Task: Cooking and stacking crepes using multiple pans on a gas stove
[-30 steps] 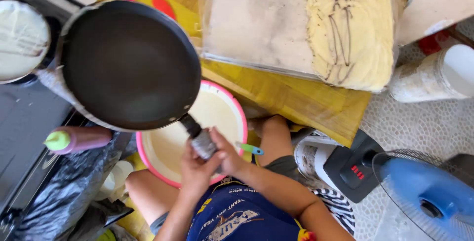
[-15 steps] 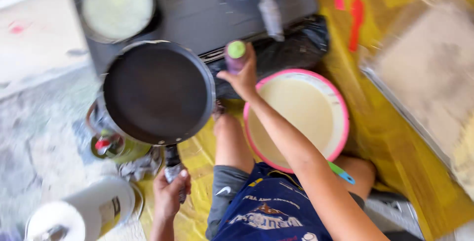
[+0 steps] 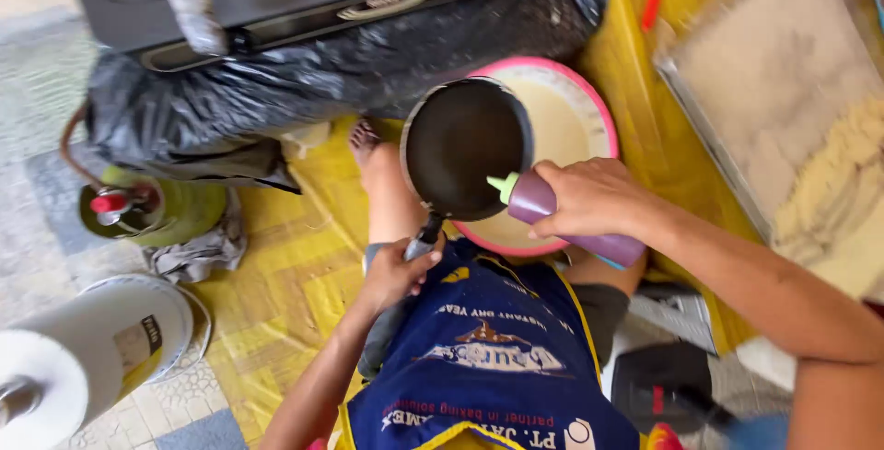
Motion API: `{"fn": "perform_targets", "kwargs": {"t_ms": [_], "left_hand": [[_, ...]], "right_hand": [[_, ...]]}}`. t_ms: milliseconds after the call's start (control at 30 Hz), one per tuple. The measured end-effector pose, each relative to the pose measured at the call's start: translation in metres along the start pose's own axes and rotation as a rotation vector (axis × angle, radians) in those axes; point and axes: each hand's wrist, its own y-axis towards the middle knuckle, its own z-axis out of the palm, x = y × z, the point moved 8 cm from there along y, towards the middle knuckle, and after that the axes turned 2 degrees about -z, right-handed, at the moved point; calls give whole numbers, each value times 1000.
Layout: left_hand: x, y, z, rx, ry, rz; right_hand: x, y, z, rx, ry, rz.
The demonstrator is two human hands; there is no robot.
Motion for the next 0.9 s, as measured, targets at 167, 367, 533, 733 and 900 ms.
{"fn": "perform_targets", "kwargs": {"t_ms": [167, 367, 533, 733, 900], "left_hand": [[-3, 22, 78, 199, 97, -20], [-20, 23, 103, 272, 149, 44], [-24, 17, 103, 277, 118, 14], [-43, 0, 77, 239, -36, -26], [-41, -22, -24, -89, -136, 128]], "right_hand": [[-50, -18, 13, -81, -153, 121], [-51, -64, 46, 104, -38, 149], [-78, -84, 20, 41, 63, 308], [-76, -87, -28, -124, 393, 371], [-61, 27, -75, -835, 854, -50]]}}
